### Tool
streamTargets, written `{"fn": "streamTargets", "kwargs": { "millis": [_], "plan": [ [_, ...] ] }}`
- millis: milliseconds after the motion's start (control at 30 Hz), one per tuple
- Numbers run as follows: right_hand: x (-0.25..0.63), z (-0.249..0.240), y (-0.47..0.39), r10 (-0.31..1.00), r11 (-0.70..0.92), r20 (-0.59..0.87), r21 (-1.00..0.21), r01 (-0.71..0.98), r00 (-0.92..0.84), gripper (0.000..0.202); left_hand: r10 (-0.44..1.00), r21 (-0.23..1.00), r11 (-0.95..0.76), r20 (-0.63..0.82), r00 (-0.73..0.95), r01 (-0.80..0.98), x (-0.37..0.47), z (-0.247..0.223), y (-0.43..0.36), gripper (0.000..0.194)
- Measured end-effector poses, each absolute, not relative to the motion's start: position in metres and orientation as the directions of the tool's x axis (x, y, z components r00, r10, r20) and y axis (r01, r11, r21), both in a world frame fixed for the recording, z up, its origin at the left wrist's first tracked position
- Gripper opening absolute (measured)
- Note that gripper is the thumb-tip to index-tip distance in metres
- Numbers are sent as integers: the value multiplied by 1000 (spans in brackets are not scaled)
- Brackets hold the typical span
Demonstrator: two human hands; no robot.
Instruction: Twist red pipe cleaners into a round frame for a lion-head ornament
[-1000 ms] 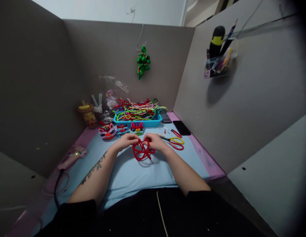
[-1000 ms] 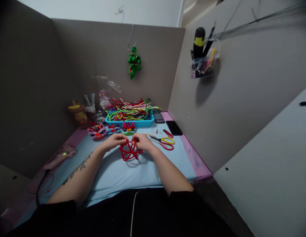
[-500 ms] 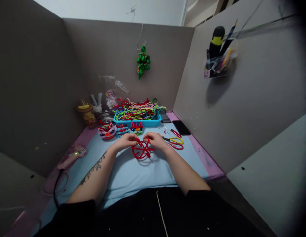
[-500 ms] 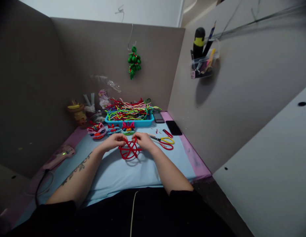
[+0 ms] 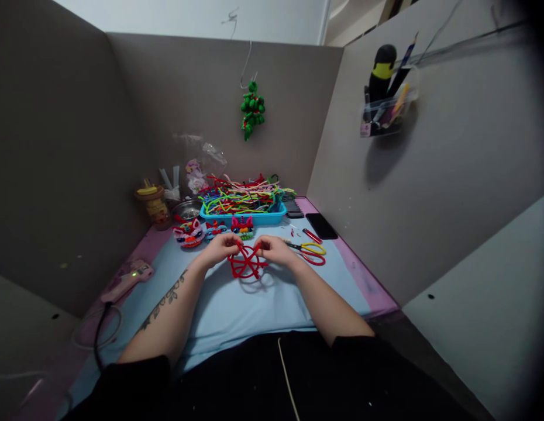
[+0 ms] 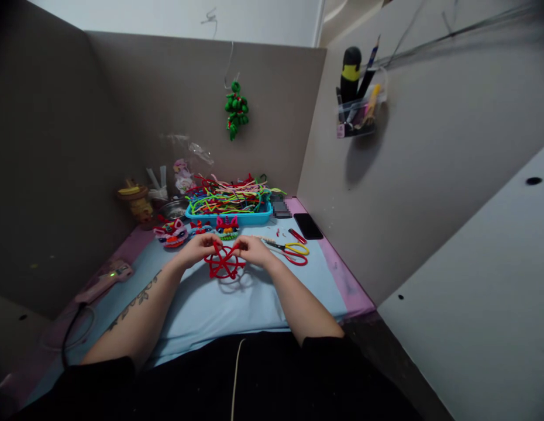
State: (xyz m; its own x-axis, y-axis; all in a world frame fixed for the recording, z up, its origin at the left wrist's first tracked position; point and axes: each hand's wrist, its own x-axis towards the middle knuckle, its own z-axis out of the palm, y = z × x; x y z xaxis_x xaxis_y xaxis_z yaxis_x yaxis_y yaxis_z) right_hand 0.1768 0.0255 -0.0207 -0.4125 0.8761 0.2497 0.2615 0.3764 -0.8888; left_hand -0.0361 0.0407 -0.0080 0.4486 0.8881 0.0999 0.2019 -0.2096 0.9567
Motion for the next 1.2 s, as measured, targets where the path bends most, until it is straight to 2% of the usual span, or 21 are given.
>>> {"fn": "streamTargets", "kwargs": {
  "millis": [300,467,667,900,1100,1200],
  "plan": [
    [173,-26,30,910,304,251,-945,121,-330,13,911,958,-239,165,378,160,-32,-4,40,18],
    [177,-25,30,910,355,288,-913,200,-298,10,908,981,-183,142,394,68,-32,-4,39,22],
    [178,-27,30,892,381,293,-897,224,-344,11,912,988,-123,77,404,91,-35,-10,43,32],
    [177,-28,30,893,365,282,-910,198,-350,14,887,983,-94,12,462,155,-37,-10,45,23],
    [176,-23,23,813,521,357,-800,299,-460,18,913,993,-97,61,403,70,-37,-5,43,39],
    [174,-24,19,775,576,384,-756,312,-502,21,864,980,-152,69,498,127,-33,1,37,40]
  ]
}}
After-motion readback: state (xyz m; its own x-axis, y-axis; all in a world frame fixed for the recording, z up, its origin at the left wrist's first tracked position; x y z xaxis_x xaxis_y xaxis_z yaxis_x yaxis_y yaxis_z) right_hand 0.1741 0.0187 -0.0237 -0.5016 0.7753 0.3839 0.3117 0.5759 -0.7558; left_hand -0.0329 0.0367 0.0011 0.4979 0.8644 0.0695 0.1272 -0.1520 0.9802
